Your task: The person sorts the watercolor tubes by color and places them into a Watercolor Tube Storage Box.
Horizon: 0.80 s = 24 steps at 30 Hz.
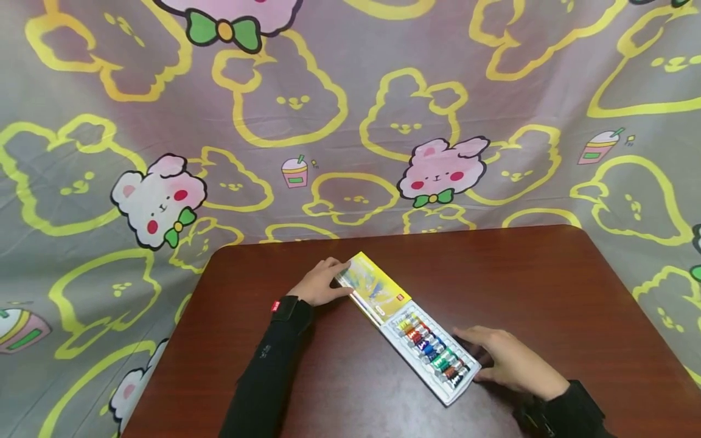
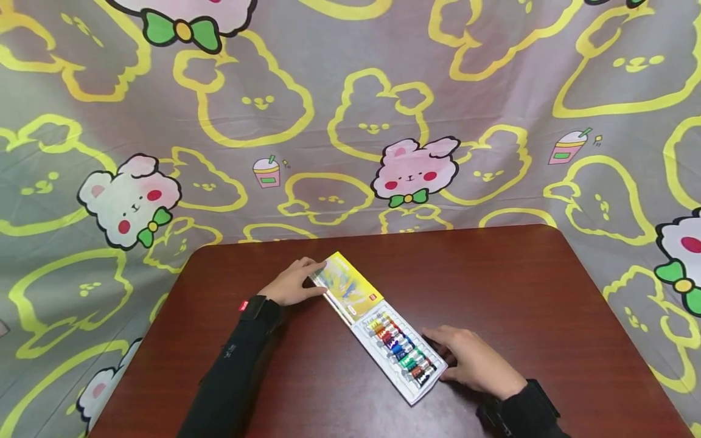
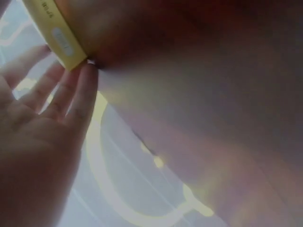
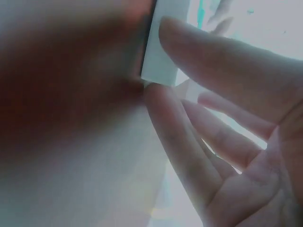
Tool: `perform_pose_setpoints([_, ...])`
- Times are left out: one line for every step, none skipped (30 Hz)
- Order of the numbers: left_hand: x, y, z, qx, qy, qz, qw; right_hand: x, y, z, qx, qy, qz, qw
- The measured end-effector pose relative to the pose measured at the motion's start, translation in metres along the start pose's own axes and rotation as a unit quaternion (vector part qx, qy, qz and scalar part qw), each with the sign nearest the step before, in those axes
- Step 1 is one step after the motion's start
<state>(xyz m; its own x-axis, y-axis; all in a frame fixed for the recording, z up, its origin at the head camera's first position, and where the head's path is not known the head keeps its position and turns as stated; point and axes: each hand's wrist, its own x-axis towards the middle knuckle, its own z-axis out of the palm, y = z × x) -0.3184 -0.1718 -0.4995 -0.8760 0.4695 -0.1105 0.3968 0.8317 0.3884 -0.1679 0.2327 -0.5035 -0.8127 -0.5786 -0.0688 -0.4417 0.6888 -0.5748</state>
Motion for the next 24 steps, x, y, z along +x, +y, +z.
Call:
perform_pose_setpoints([-0.004,0.000,-0.001,-0.001,0.002,-0.001,1.0000,0.002,0.003,-0.003,-0.007,0.003,0.003,1.0000])
perform_pose_setpoints([-0.008,-0.001,-0.001,-0.002,0.006,-0.003,1.0000,0.005,0.005,-0.006,-0.013,0.006,0.007,0.9999])
perform_pose_setpoints([-0.011,-0.001,-0.001,-0.001,0.010,-0.007,0.9999,0.007,0.008,-0.009,-0.019,0.010,0.012,0.9997])
perform_pose_setpoints([-0.015,-0.002,-0.001,0.001,0.016,-0.013,0.9998,0.010,0.010,-0.011,-0.026,0.015,0.015,0.9994])
perform_pose_setpoints([-0.018,-0.003,0.000,0.002,0.021,-0.020,0.9996,0.013,0.012,-0.013,-0.033,0.022,0.019,0.9990])
perform_pose_setpoints([-0.021,-0.003,0.001,0.004,0.026,-0.027,0.9993,0.015,0.014,-0.016,-0.038,0.028,0.021,0.9987])
perform_pose_setpoints([-0.024,-0.003,0.002,0.004,0.031,-0.033,0.9990,0.017,0.017,-0.018,-0.042,0.034,0.025,0.9982])
perform_pose_setpoints([-0.028,-0.003,0.003,0.004,0.037,-0.039,0.9986,0.019,0.019,-0.020,-0.044,0.041,0.028,0.9978])
perform_pose_setpoints([-0.031,-0.003,0.004,0.002,0.041,-0.044,0.9982,0.021,0.022,-0.021,-0.051,0.048,0.032,0.9970])
perform_pose_setpoints([-0.035,-0.003,0.005,0.001,0.045,-0.049,0.9978,0.023,0.024,-0.022,-0.059,0.057,0.037,0.9959])
perform_pose_setpoints([-0.038,-0.002,0.006,-0.002,0.047,-0.052,0.9975,0.025,0.026,-0.023,-0.066,0.066,0.044,0.9947])
perform_pose_setpoints([-0.041,-0.001,0.006,-0.004,0.048,-0.055,0.9974,0.026,0.027,-0.024,-0.071,0.073,0.050,0.9935])
perform_pose_setpoints([-0.044,0.000,0.007,-0.006,0.049,-0.057,0.9972,0.028,0.029,-0.025,-0.078,0.081,0.058,0.9919])
perform_pose_setpoints([-0.046,0.001,0.007,-0.006,0.050,-0.059,0.9970,0.030,0.030,-0.026,-0.084,0.090,0.065,0.9903])
perform_pose_setpoints([-0.047,0.001,0.008,-0.006,0.051,-0.061,0.9968,0.031,0.030,-0.026,-0.086,0.096,0.072,0.9891])
perform_pose_setpoints([-0.048,0.002,0.009,-0.003,0.052,-0.063,0.9967,0.032,0.030,-0.027,-0.083,0.101,0.076,0.9885])
perform_pose_setpoints([-0.049,0.003,0.010,-0.002,0.053,-0.066,0.9964,0.034,0.031,-0.027,-0.078,0.105,0.080,0.9882])
perform_pose_setpoints([-0.050,0.004,0.010,-0.002,0.054,-0.069,0.9961,0.035,0.031,-0.028,-0.072,0.109,0.084,0.9879])
perform_pose_setpoints([-0.050,0.005,0.011,-0.002,0.056,-0.072,0.9959,0.035,0.031,-0.028,-0.066,0.111,0.086,0.9878])
perform_pose_setpoints([-0.051,0.006,0.011,-0.003,0.056,-0.075,0.9956,0.035,0.032,-0.028,-0.061,0.112,0.088,0.9880])
perform_pose_setpoints([-0.051,0.006,0.012,-0.006,0.055,-0.079,0.9953,0.035,0.032,-0.028,-0.059,0.111,0.086,0.9884])
perform_pose_setpoints([-0.052,0.007,0.012,-0.009,0.055,-0.083,0.9950,0.035,0.032,-0.028,-0.061,0.108,0.083,0.9888])
perform_pose_setpoints([-0.053,0.007,0.012,-0.013,0.055,-0.086,0.9947,0.034,0.031,-0.028,-0.065,0.104,0.081,0.9892])
perform_pose_setpoints([-0.053,0.007,0.012,-0.016,0.054,-0.086,0.9947,0.033,0.031,-0.028,-0.066,0.095,0.076,0.9903])
